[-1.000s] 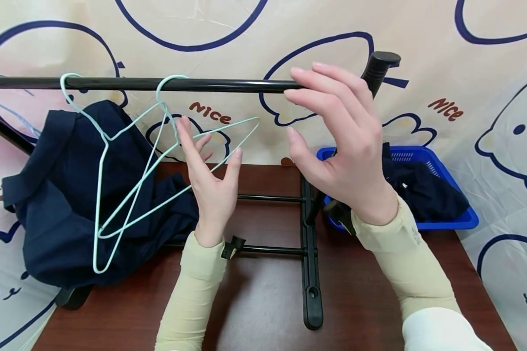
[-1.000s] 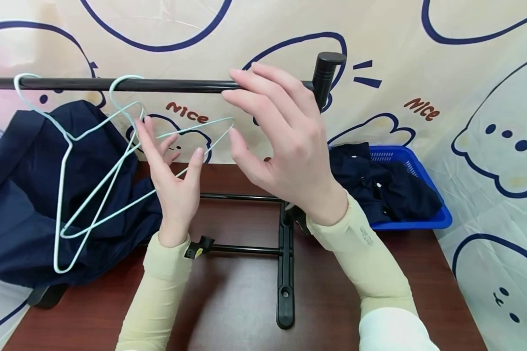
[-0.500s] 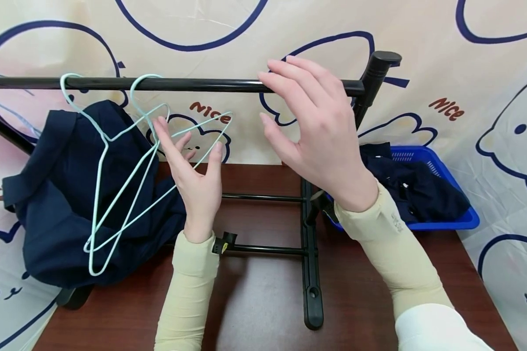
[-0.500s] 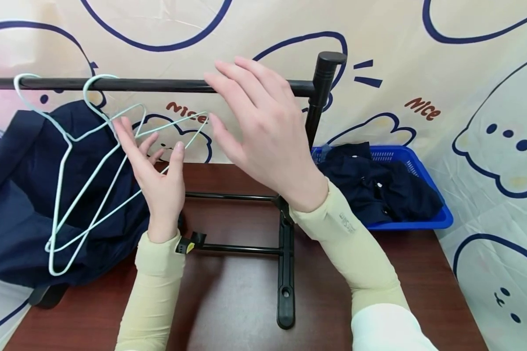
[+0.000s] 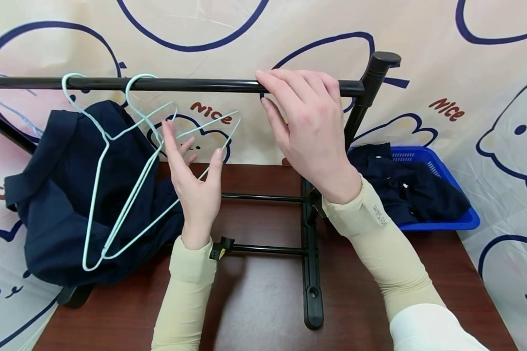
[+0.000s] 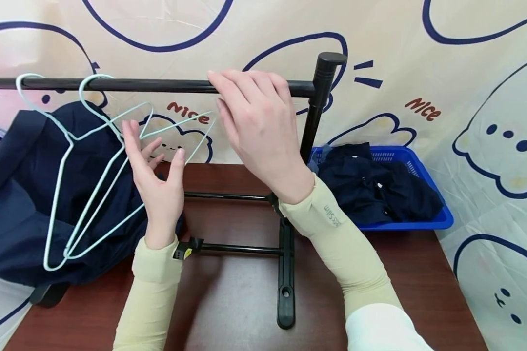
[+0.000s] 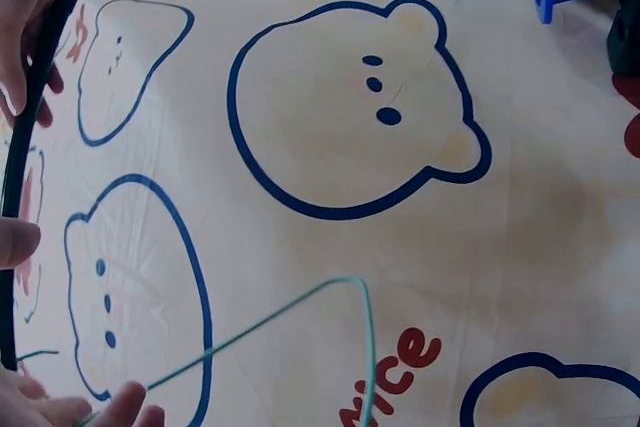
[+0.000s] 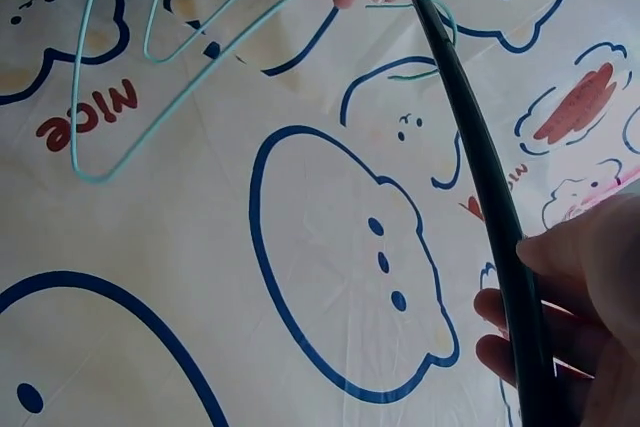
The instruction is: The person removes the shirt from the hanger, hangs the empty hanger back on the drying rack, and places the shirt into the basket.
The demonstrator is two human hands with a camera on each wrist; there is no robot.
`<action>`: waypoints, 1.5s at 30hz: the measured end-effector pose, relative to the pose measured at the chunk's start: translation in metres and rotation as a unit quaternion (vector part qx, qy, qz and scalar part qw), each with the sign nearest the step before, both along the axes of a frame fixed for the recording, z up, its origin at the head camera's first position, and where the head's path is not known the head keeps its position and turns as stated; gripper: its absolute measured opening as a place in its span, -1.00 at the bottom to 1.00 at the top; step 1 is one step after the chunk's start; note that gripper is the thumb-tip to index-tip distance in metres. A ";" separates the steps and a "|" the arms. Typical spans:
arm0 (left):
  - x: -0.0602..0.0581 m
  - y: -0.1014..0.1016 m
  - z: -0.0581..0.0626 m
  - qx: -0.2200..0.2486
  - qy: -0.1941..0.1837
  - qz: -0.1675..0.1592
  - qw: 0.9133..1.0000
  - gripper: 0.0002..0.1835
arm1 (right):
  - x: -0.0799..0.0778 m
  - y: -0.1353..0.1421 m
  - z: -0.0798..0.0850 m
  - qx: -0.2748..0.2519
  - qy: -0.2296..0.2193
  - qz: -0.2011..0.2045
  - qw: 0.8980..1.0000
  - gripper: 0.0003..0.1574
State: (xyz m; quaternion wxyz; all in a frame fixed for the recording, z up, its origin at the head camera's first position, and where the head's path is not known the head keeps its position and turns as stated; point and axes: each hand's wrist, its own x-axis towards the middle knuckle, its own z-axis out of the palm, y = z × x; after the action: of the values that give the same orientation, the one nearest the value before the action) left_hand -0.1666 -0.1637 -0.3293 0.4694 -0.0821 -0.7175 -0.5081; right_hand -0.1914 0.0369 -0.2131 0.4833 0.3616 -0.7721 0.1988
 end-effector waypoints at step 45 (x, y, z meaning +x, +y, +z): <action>0.024 -0.102 -0.131 -0.155 -0.297 -0.060 0.940 -0.63 | -0.002 -0.011 -0.003 -0.062 -0.002 -0.018 0.998 -0.57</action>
State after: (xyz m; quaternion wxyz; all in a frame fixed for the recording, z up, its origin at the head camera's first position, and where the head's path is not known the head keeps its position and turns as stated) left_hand -0.1424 -0.2654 -0.4605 0.1853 -0.0425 -0.8877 -0.4193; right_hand -0.1937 0.0262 -0.2163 0.5072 0.3164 -0.7654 0.2384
